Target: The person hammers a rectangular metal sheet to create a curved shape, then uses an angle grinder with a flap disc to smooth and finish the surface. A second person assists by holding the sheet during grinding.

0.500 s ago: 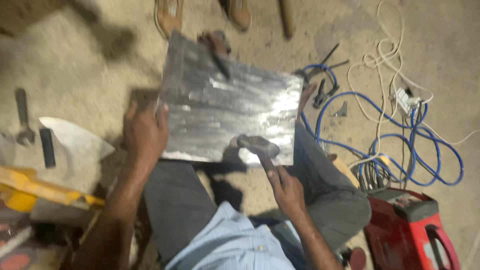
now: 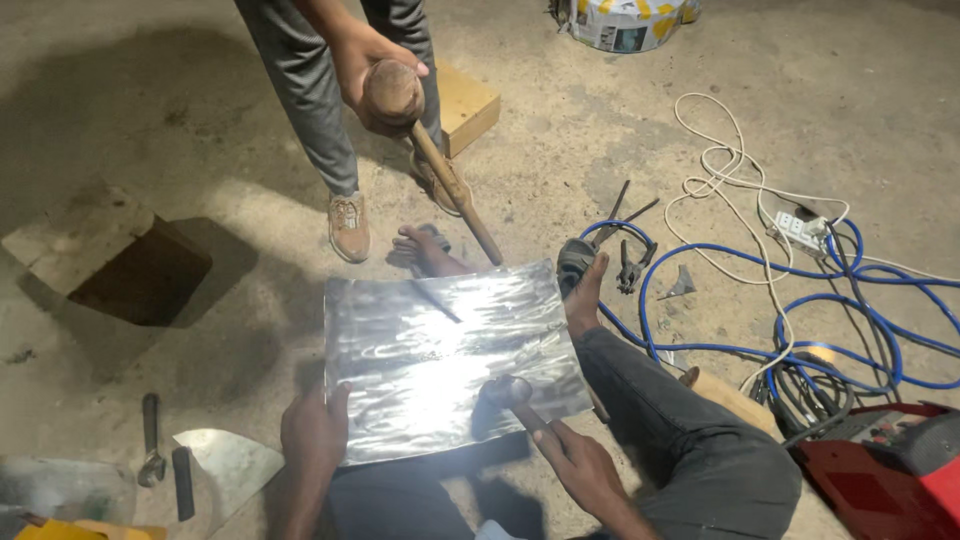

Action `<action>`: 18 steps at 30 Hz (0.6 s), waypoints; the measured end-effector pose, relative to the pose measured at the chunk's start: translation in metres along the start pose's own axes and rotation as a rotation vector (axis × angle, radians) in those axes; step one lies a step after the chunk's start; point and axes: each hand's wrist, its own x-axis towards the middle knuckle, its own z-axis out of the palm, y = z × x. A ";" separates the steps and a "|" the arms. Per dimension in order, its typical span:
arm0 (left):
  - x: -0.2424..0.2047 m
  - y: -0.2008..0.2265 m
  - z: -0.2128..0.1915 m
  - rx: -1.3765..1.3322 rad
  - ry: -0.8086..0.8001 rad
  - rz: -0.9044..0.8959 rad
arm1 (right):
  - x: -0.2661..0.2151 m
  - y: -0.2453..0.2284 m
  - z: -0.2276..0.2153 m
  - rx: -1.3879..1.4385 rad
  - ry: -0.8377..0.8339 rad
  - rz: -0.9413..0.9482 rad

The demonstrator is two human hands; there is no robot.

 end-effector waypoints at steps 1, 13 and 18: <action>0.003 0.003 -0.002 0.024 -0.027 -0.004 | 0.002 0.003 0.002 0.088 -0.005 -0.004; -0.036 0.109 0.011 0.505 -0.601 0.326 | -0.019 0.059 -0.028 0.704 -0.054 0.231; -0.089 0.153 0.063 0.194 -0.477 0.701 | -0.030 0.097 -0.098 0.532 0.168 0.246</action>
